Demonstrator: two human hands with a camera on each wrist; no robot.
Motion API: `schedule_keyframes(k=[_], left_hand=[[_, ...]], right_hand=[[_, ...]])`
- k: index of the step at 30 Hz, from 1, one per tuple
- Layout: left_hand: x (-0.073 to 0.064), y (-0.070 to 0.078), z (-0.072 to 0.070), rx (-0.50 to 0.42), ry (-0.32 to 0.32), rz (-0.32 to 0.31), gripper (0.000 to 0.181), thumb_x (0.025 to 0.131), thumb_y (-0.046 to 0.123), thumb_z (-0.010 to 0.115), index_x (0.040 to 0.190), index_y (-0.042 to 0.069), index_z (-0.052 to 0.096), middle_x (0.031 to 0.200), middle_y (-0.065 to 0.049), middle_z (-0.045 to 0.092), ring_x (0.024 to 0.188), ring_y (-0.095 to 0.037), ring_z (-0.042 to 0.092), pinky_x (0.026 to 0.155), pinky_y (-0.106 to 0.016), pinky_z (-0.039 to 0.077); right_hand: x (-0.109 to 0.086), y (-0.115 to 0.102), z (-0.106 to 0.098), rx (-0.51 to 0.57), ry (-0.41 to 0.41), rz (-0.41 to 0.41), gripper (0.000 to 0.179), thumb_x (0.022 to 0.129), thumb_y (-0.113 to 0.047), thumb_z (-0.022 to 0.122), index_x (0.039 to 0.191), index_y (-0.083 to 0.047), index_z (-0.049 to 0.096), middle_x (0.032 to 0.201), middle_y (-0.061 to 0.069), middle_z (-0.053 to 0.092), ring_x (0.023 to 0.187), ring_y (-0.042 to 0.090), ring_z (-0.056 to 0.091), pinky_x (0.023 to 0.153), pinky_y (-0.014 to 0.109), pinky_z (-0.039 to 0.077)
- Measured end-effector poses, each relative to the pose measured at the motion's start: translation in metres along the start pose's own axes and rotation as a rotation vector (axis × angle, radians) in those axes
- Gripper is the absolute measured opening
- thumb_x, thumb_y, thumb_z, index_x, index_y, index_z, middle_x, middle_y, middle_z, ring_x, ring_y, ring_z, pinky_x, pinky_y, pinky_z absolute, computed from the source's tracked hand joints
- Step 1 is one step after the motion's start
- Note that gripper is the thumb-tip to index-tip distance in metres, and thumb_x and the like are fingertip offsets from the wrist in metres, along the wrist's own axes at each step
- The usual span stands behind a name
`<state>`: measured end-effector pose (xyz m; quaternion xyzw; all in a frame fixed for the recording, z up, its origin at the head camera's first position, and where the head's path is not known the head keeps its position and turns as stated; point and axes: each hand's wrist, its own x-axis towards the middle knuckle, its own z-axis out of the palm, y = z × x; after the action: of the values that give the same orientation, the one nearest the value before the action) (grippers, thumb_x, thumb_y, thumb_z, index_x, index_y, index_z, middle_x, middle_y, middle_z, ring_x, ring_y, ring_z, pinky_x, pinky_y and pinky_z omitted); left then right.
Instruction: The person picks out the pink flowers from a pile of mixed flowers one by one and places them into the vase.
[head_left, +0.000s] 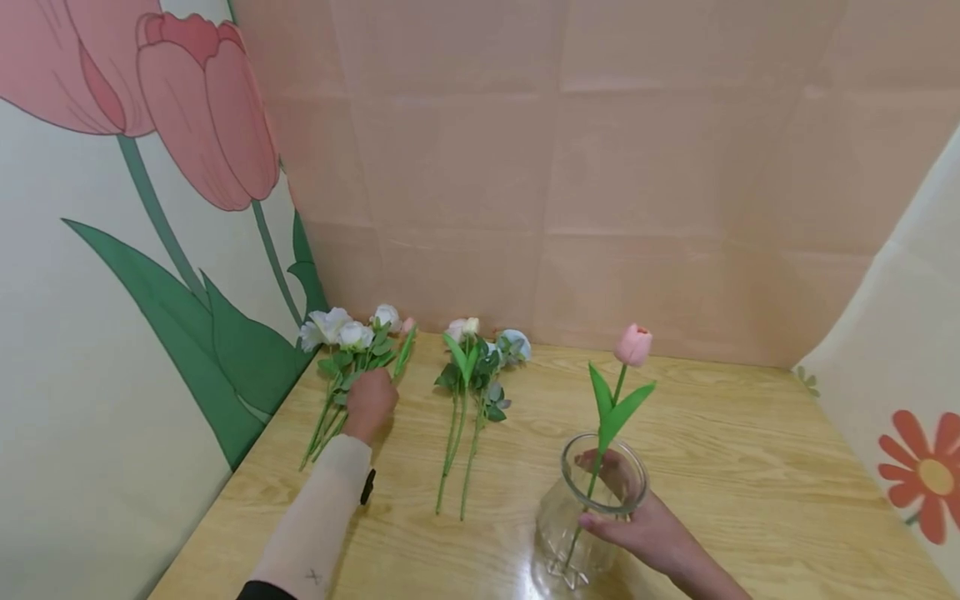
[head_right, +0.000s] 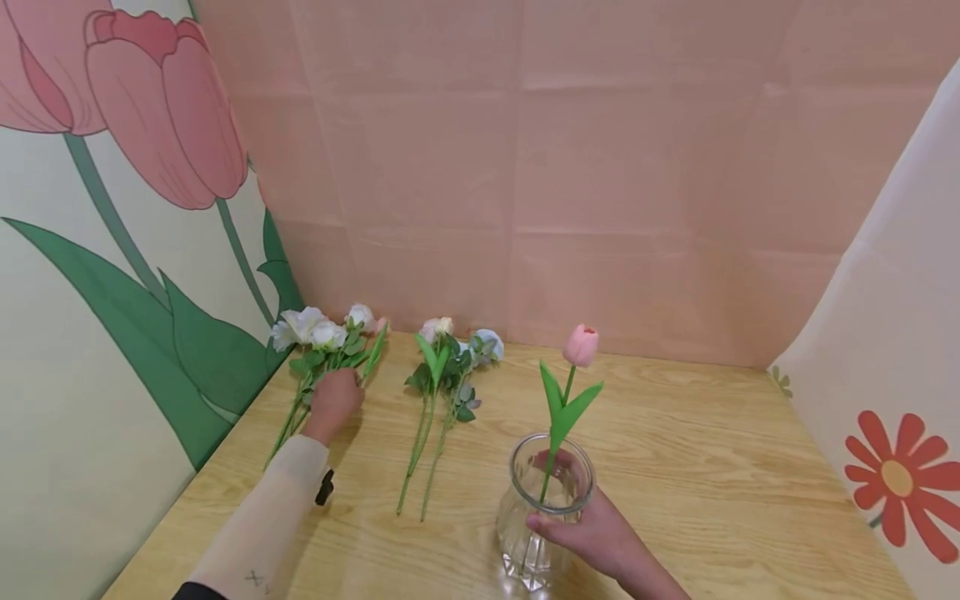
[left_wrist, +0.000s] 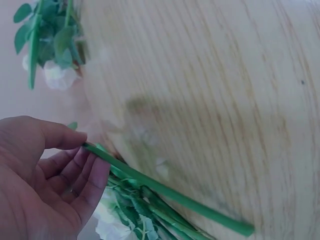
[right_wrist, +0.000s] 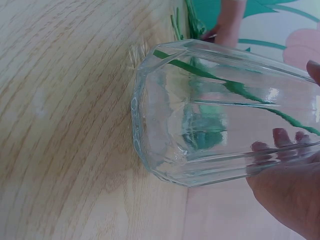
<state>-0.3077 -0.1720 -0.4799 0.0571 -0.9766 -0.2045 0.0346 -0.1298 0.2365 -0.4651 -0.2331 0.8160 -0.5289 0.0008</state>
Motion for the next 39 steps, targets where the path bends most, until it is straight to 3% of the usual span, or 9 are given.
schedule_keyframes(k=[3,10,15,23,28,30,32,35,39], left_hand=[[0.0,0.001,-0.001,0.002,0.002,-0.001,0.018,0.094,0.007,0.06,0.076,0.006,0.064,0.07,-0.009,0.063,0.063,-0.023,0.061,0.052,-0.037,0.048],[-0.002,0.004,-0.006,-0.005,0.028,0.008,0.019,0.093,0.005,0.058,0.076,0.007,0.065,0.068,-0.009,0.062,0.06,-0.023,0.059,0.05,-0.036,0.045],[-0.003,0.005,-0.008,0.002,0.024,0.002,0.017,0.094,0.004,0.056,0.081,0.007,0.067,0.073,-0.011,0.065,0.064,-0.024,0.06,0.05,-0.037,0.045],[-0.005,0.013,-0.015,0.003,0.055,0.031,0.016,0.092,0.005,0.055,0.08,0.009,0.065,0.075,-0.011,0.064,0.066,-0.024,0.059,0.055,-0.038,0.047],[-0.009,0.019,-0.021,-0.007,0.073,0.061,0.015,0.094,0.007,0.055,0.083,0.007,0.066,0.072,-0.009,0.061,0.06,-0.02,0.049,0.053,-0.034,0.039],[-0.01,0.022,-0.022,-0.014,0.081,0.076,0.019,0.094,0.006,0.055,0.076,0.009,0.06,0.066,-0.006,0.052,0.057,-0.018,0.041,0.05,-0.032,0.034],[-0.012,0.025,-0.023,-0.024,0.086,0.086,0.027,0.093,0.006,0.053,0.068,0.014,0.046,0.061,-0.002,0.039,0.055,-0.017,0.032,0.049,-0.031,0.026],[-0.015,0.028,-0.025,-0.028,0.094,0.095,0.027,0.093,0.006,0.052,0.07,0.016,0.044,0.063,-0.001,0.037,0.056,-0.017,0.029,0.05,-0.031,0.025],[-0.02,0.035,-0.027,-0.028,0.114,0.117,0.014,0.094,0.008,0.054,0.089,0.011,0.067,0.081,-0.007,0.065,0.061,-0.018,0.051,0.053,-0.033,0.043]], right_hand=[[0.0,0.001,0.0,0.003,-0.001,0.006,0.068,0.086,-0.003,0.076,0.143,-0.001,0.038,0.142,0.022,0.05,0.136,0.058,0.034,0.094,0.084,0.03],[-0.001,0.004,0.0,-0.002,0.01,0.039,0.068,0.086,-0.006,0.078,0.143,-0.005,0.039,0.143,0.018,0.051,0.138,0.045,0.038,0.096,0.083,0.03],[0.0,0.002,0.0,0.007,-0.003,0.011,0.069,0.087,-0.004,0.077,0.143,0.0,0.037,0.142,0.022,0.05,0.137,0.059,0.033,0.093,0.084,0.03],[0.001,0.002,0.0,0.006,-0.001,-0.015,0.069,0.086,-0.002,0.077,0.142,0.002,0.037,0.141,0.021,0.051,0.136,0.057,0.033,0.093,0.084,0.031],[0.0,0.004,0.0,-0.002,0.017,-0.024,0.068,0.085,-0.003,0.078,0.141,-0.004,0.041,0.14,0.02,0.053,0.139,0.014,0.043,0.095,0.082,0.031],[0.0,0.004,0.0,-0.003,0.023,-0.023,0.068,0.085,-0.003,0.078,0.141,-0.005,0.042,0.139,0.02,0.054,0.133,-0.005,0.04,0.095,0.082,0.031],[0.0,0.004,0.0,-0.001,0.026,-0.02,0.068,0.084,-0.003,0.079,0.142,-0.005,0.042,0.139,0.02,0.054,0.129,-0.013,0.037,0.095,0.081,0.031],[0.0,0.003,0.0,0.003,0.025,-0.014,0.068,0.085,-0.002,0.078,0.142,-0.005,0.041,0.14,0.02,0.054,0.13,-0.012,0.037,0.096,0.081,0.032],[0.0,0.002,0.0,0.005,0.017,-0.006,0.069,0.085,-0.002,0.078,0.143,-0.003,0.04,0.141,0.019,0.053,0.139,0.014,0.042,0.096,0.081,0.031]])
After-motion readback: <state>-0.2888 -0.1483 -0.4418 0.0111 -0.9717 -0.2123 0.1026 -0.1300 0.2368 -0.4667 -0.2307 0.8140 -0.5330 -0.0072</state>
